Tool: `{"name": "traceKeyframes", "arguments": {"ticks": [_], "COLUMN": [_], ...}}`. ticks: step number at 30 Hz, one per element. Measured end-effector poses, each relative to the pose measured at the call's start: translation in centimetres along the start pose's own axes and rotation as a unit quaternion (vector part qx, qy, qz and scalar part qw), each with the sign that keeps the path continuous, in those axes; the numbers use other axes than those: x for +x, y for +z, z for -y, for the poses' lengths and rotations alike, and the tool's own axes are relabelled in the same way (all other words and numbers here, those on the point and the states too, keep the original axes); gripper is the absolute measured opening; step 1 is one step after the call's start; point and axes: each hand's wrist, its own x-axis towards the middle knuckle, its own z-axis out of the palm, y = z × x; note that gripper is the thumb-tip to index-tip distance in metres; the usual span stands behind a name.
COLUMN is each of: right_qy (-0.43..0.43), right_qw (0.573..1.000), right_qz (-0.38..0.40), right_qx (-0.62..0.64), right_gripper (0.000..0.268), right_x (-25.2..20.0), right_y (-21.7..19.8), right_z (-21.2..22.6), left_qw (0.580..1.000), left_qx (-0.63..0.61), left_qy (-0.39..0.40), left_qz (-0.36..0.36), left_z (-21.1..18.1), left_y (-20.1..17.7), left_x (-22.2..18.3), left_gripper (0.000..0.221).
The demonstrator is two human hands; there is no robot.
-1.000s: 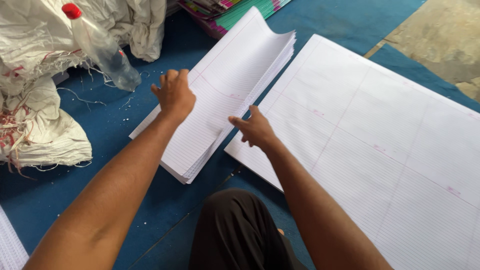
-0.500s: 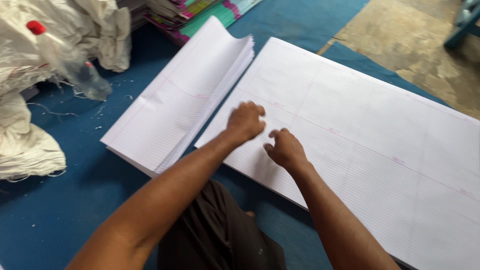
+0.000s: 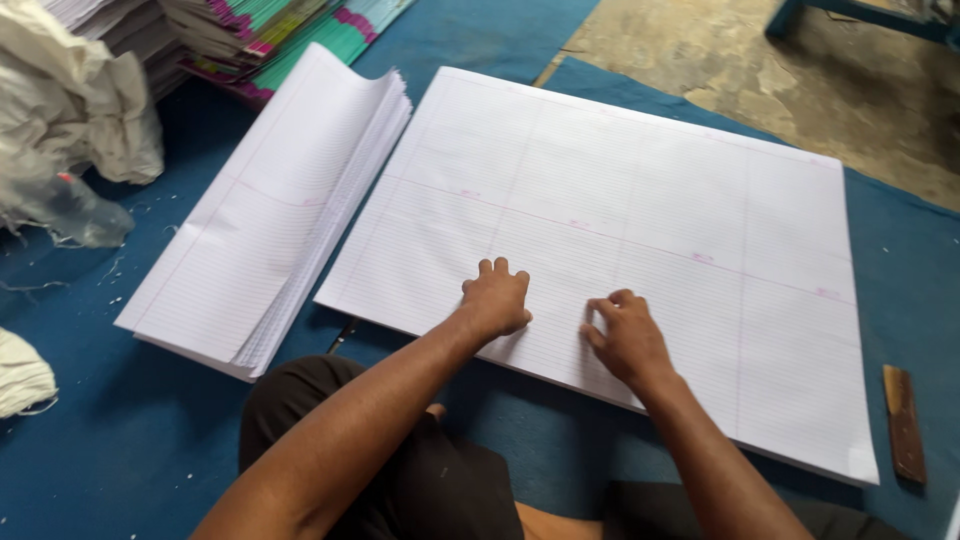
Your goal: The person sits on the floor and folds a large sheet of lined paper in half. They use a small wooden tool to press and flatten the fold. The person repeats this folding and pressing process on multiple sheets of paper.
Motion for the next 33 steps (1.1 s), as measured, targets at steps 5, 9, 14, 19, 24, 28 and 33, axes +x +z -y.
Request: {"name": "traceKeyframes", "arguments": {"ticks": [5,9,14,19,24,28,33], "right_qy": [0.029,0.069,0.193,0.291,0.38,0.445,0.464], "right_qw": [0.999,0.997,0.979,0.956,0.913,0.863,0.848], "right_qz": [-0.008,-0.012,0.0,-0.013,-0.117,-0.115,-0.107], "right_qx": [0.03,0.04,0.067,0.031,0.09,0.213,0.231], "right_gripper": [0.048,0.044,0.039,0.043,0.054,0.043,0.031], "right_x": [-2.1,-3.8,-5.8,-8.0,-10.4,-11.5,-12.1], "right_y": [-1.3,-2.4,-4.2,-5.6,-4.9,-4.0,-3.9], "right_z": [-6.8,-13.0,-20.5,-26.0,-29.8,-31.6,-31.8], "left_qw": [0.998,0.996,0.992,0.986,0.979,0.976,0.978], "left_qx": [0.027,0.038,0.035,0.035,0.045,0.034,0.043], "left_qy": [0.046,0.077,0.121,0.158,0.198,0.216,0.205], "left_qz": [-0.012,-0.03,-0.032,-0.032,-0.019,-0.011,0.012], "left_z": [-3.4,-6.8,-12.3,-17.6,-22.3,-25.7,-28.3], "left_y": [1.5,2.7,4.2,5.8,7.1,8.0,8.6], "left_x": [-0.5,-0.2,0.7,1.5,2.4,2.6,2.7], "left_gripper": [0.054,0.054,0.05,0.05,0.041,0.035,0.029]}}
